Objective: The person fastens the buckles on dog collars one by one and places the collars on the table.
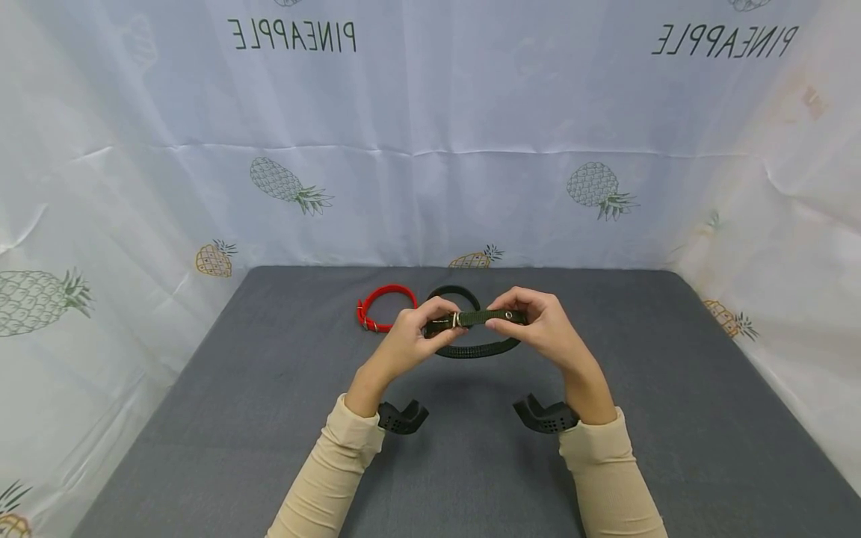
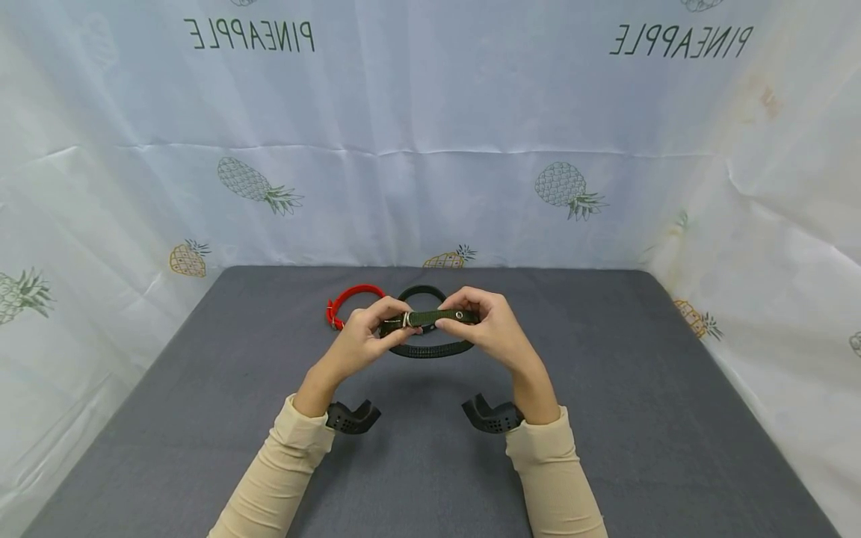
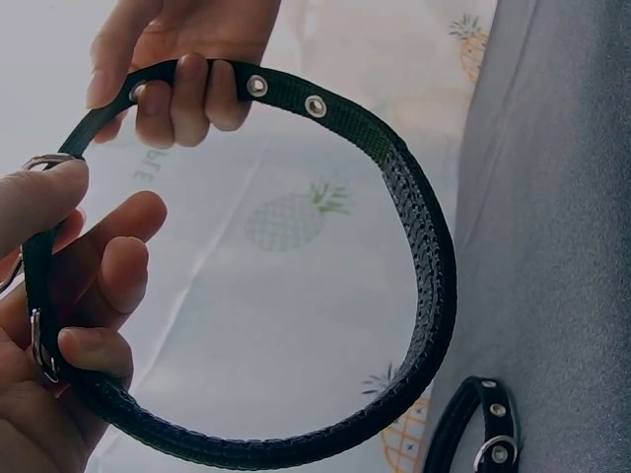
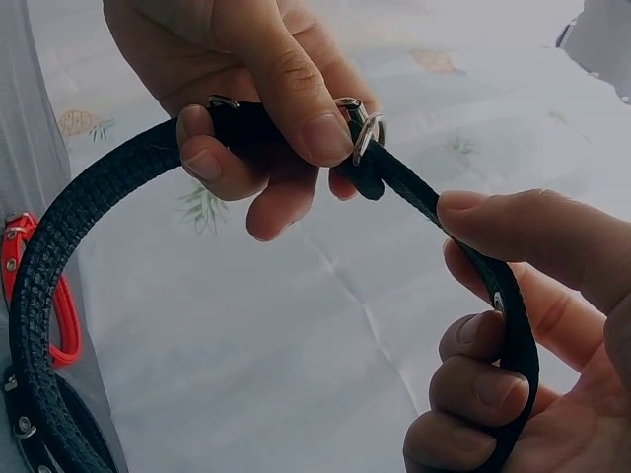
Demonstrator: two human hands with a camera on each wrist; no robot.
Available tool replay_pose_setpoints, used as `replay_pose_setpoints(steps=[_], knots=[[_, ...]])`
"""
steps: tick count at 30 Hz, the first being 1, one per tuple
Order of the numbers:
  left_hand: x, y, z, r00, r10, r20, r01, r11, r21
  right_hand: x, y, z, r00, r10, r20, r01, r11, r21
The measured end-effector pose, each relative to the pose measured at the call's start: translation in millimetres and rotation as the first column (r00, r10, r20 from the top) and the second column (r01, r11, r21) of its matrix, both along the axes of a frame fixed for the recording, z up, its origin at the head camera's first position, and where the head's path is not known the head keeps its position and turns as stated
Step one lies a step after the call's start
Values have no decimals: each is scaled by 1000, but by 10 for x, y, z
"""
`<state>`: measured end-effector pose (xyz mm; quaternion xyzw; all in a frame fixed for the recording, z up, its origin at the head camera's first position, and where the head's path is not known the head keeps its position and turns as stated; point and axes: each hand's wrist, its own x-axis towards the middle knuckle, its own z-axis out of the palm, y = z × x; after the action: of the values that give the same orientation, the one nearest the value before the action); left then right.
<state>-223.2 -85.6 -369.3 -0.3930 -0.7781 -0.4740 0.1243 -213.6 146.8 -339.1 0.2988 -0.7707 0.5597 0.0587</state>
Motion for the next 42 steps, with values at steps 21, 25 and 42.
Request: replay_pose_setpoints(steps=[21, 25, 42], knots=[[6, -10, 3, 1000, -6, 20, 6, 1000, -5, -4, -51, -13, 999, -9, 32, 8, 999, 45], [5, -5, -3, 1000, -16, 20, 16, 1000, -6, -14, -67, -27, 999, -6, 49, 3, 999, 50], [26, 9, 9, 1000, -13, 21, 13, 1000, -15, -18, -143, -50, 997, 22, 74, -27, 997, 66]])
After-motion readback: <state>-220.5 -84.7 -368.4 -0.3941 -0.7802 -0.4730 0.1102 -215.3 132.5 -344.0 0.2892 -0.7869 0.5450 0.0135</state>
